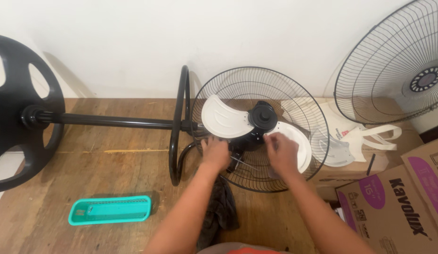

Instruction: The person removes the front grille of a standing electric fan, then uses a screwdriver to loosen and remove the central hub nut. They detach the fan blades from the motor shaft and place them aside. The person then reattaches the blades and tightens the hub nut, repeating the removal and reattachment process multiple times.

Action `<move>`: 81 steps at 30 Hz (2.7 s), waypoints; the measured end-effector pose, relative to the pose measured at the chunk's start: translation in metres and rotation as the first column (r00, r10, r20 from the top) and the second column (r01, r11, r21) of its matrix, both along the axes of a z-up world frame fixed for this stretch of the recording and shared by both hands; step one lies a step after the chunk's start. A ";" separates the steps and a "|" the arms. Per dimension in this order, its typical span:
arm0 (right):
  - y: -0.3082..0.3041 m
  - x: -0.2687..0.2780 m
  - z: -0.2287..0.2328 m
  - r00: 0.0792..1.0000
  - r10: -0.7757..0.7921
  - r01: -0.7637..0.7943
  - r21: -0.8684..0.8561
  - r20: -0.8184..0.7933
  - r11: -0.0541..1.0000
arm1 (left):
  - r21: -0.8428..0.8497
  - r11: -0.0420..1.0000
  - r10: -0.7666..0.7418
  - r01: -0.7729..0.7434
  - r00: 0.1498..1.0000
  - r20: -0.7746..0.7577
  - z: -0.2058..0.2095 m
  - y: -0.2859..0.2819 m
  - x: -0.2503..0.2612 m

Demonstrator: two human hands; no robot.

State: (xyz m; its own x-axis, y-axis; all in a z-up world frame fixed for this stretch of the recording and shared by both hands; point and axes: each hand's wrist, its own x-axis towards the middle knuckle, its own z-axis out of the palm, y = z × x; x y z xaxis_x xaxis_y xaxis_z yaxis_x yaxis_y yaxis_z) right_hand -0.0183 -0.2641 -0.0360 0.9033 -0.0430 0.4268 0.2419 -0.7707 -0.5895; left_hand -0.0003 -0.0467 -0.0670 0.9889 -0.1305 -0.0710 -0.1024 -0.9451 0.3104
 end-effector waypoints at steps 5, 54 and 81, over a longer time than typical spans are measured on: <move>0.013 -0.009 0.003 0.999 0.042 -0.042 -0.001 -0.014 0.999 | -0.072 0.997 0.018 -0.017 1.000 0.010 0.001 -0.007 -0.016; 0.300 -0.119 -0.075 0.541 0.795 -0.523 0.631 -0.274 0.574 | -0.628 0.413 0.904 -0.660 0.379 0.196 -0.022 0.151 -0.230; 0.500 -0.081 -0.155 0.410 0.893 -0.878 -0.344 -0.184 0.332 | -0.553 0.301 0.951 -0.777 0.204 0.232 -0.098 0.307 -0.229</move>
State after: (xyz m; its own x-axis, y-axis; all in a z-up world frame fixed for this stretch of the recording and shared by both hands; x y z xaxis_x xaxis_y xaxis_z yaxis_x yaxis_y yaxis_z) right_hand -0.0997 0.2357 -0.1914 0.3033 0.9218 0.2413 0.9209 -0.2185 -0.3227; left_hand -0.2289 0.2604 -0.1647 0.3455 0.9060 0.2446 0.5285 -0.4033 0.7471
